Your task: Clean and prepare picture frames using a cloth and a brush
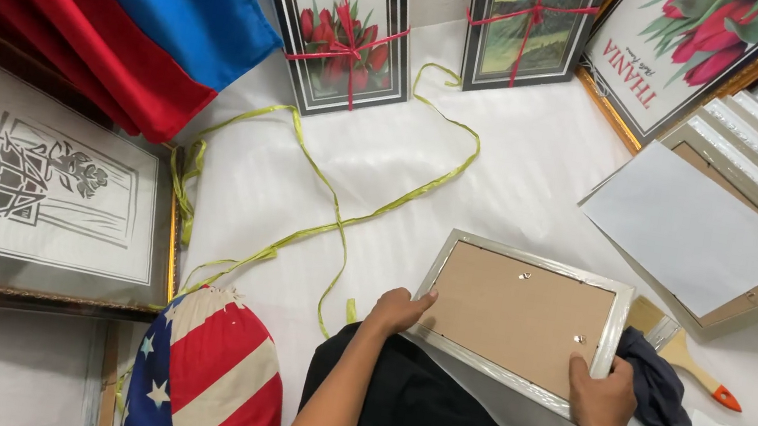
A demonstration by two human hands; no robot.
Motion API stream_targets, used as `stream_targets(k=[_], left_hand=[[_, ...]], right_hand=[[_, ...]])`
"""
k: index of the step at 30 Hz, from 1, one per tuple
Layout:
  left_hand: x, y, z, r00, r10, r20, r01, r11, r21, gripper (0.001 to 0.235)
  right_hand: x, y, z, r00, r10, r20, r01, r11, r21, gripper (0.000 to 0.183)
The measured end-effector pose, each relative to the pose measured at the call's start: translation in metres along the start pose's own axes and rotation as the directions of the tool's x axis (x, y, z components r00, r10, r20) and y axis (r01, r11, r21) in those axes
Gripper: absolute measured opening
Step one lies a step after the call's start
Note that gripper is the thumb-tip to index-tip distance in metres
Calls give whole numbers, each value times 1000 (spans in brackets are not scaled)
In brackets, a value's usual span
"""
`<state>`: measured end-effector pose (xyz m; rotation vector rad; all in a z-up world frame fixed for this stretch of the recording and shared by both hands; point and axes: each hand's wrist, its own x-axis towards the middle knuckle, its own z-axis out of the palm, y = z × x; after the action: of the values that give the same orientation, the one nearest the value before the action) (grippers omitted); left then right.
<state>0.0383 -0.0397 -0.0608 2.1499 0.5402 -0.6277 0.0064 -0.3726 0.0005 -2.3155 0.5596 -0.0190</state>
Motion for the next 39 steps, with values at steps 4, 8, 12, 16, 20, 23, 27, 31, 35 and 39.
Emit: stream_targets(k=[4, 8, 12, 16, 20, 23, 27, 31, 35, 39], left_hand=[[11, -9, 11, 1000, 9, 7, -9, 996, 88, 88], [4, -3, 0, 999, -41, 17, 40, 999, 12, 96], [-1, 4, -10, 997, -74, -14, 72, 992, -102, 101], [-32, 12, -28, 994, -79, -80, 72, 994, -82, 96], [-47, -2, -73, 950, -27, -310, -31, 984, -178, 85], [-66, -10, -112, 886, -128, -446, -47, 932, -359, 74], [-49, -54, -152, 748, -286, -599, -59, 870, -490, 69], [-25, -111, -152, 686, -400, -608, 37, 853, -521, 73], [-4, -151, -146, 655, -495, -571, 126, 817, -563, 80], [12, -172, -145, 625, -500, -600, 159, 834, -529, 81]], right_hand=[[5, 0, 2, 1000, -3, -14, 3, 1000, -25, 61], [-2, -11, 0, 995, -56, -81, 56, 998, 0, 60], [-9, -37, -11, 996, -59, -70, 67, 991, 120, 55], [18, -40, 6, 985, -149, -88, 158, 981, 111, 57], [54, -73, 46, 988, -148, -50, 155, 970, 187, 56], [60, -127, 86, 971, -231, 55, 209, 941, 267, 59], [68, -194, 149, 897, -332, 293, 245, 923, 298, 74], [78, -222, 216, 812, -349, 469, 335, 935, 116, 88], [76, -231, 260, 745, -349, 569, 419, 908, 8, 88], [68, -238, 277, 720, -326, 613, 424, 905, -17, 85]])
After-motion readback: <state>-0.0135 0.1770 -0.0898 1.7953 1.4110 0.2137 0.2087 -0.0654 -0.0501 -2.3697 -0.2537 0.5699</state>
